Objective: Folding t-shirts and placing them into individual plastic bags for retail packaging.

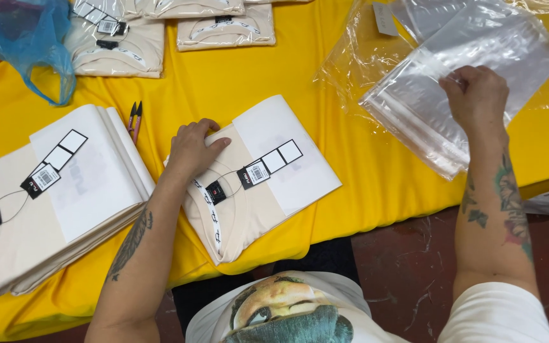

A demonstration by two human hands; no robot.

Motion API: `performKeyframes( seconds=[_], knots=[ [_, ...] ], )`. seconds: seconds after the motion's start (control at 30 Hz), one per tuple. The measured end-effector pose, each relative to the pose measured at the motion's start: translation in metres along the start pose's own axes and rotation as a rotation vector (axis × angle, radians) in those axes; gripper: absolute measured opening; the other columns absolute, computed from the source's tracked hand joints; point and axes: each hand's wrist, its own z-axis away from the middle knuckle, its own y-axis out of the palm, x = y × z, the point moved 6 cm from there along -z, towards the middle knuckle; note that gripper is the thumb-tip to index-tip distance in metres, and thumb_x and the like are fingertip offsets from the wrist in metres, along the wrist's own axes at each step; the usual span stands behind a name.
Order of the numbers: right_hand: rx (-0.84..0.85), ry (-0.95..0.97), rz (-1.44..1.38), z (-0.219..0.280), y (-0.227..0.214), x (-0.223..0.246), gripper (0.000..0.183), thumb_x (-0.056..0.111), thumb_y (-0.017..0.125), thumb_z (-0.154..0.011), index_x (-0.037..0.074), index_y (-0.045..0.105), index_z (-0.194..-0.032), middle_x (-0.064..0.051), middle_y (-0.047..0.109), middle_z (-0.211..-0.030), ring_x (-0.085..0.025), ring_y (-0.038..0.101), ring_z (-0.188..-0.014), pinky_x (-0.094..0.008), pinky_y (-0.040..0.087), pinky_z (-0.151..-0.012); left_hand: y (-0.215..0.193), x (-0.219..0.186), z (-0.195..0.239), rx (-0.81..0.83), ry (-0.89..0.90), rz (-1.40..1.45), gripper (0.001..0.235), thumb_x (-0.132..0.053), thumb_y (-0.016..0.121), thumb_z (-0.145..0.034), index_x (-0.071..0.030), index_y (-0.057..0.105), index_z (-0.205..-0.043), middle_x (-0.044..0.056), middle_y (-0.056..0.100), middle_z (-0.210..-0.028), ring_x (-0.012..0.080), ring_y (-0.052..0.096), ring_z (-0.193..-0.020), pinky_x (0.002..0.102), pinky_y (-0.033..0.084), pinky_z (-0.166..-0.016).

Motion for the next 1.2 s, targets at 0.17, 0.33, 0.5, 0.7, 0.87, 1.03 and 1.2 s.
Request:
performKeyframes(
  seconds=[0.17, 0.33, 0.5, 0.7, 0.87, 1.03, 1.2],
  knots=[
    [0.122, 0.133, -0.703, 0.004, -0.033, 0.116, 0.028, 0.025, 0.052, -0.119, 0.009, 0.07, -0.105, -0.008, 0.068, -0.112, -0.019, 0.065, -0.105, -0.037, 0.053, -0.098, -0.007, 0.0, 0.003, 0.129, -0.036, 0.012, 0.051, -0.05, 0.057, -0.096, -0.02, 0.058, -0.136, 0.009, 0.06, -0.138, 0.029, 0.048, -0.131, 0.045, 0.037, -0.11],
    [0.444, 0.141, -1.154, 0.011, -0.007, 0.21, 0.052, 0.029, 0.021, -0.115, -0.004, 0.052, -0.14, -0.029, 0.062, -0.131, -0.04, 0.059, -0.13, -0.056, 0.043, -0.11, -0.002, 0.014, 0.007, -0.009, 0.034, 0.059, 0.035, -0.027, 0.071, -0.095, -0.009, 0.071, -0.126, 0.019, 0.071, -0.117, 0.0341, 0.062, -0.115, 0.046, 0.047, -0.097],
    [0.698, 0.144, -1.246, 0.015, 0.041, 0.272, 0.06, 0.04, 0.023, -0.111, 0.003, 0.045, -0.152, -0.027, 0.058, -0.143, -0.042, 0.05, -0.14, -0.062, 0.034, -0.115, 0.015, -0.032, 0.005, -0.279, 0.338, 0.39, 0.05, -0.023, 0.076, -0.092, -0.009, 0.057, -0.136, 0.023, 0.062, -0.117, 0.043, 0.066, -0.106, 0.053, 0.055, -0.089],
    [0.824, 0.092, -1.351, 0.032, 0.052, 0.302, 0.067, 0.049, 0.031, -0.108, 0.005, 0.044, -0.155, -0.022, 0.065, -0.131, -0.035, 0.056, -0.134, -0.059, 0.042, -0.111, 0.033, -0.119, 0.0, -0.087, 0.154, 0.813, 0.101, -0.047, 0.077, -0.086, -0.009, 0.021, -0.16, 0.027, 0.059, -0.137, 0.039, 0.068, -0.12, 0.045, 0.06, -0.1],
    [0.722, 0.148, -1.335, 0.033, 0.028, 0.288, 0.064, 0.049, 0.034, -0.107, 0.009, 0.043, -0.156, -0.023, 0.059, -0.141, -0.037, 0.055, -0.136, -0.056, 0.046, -0.108, 0.048, -0.119, -0.035, -0.202, 0.188, 1.025, 0.023, -0.013, 0.06, -0.094, -0.006, 0.054, -0.116, 0.015, 0.072, -0.095, 0.0216, 0.077, -0.082, 0.029, 0.067, -0.073],
    [0.62, 0.099, -1.284, 0.027, 0.01, 0.279, 0.059, 0.041, 0.028, -0.111, 0.005, 0.044, -0.155, -0.023, 0.064, -0.133, -0.036, 0.061, -0.128, -0.053, 0.049, -0.106, 0.058, -0.103, -0.051, -0.204, 0.135, 0.997, 0.014, -0.003, 0.057, -0.094, -0.005, 0.057, -0.108, 0.013, 0.072, -0.087, 0.0161, 0.076, -0.073, 0.025, 0.068, -0.066],
    [0.68, 0.063, -1.034, 0.032, -0.011, 0.306, 0.069, 0.062, 0.027, -0.103, 0.021, 0.049, -0.153, -0.014, 0.056, -0.149, -0.032, 0.046, -0.144, -0.052, 0.036, -0.116, 0.03, -0.143, 0.011, 0.03, 0.221, 1.3, 0.096, -0.061, 0.063, -0.093, -0.004, 0.022, -0.159, 0.029, 0.051, -0.137, 0.0331, 0.062, -0.12, 0.04, 0.062, -0.094]
  ],
)
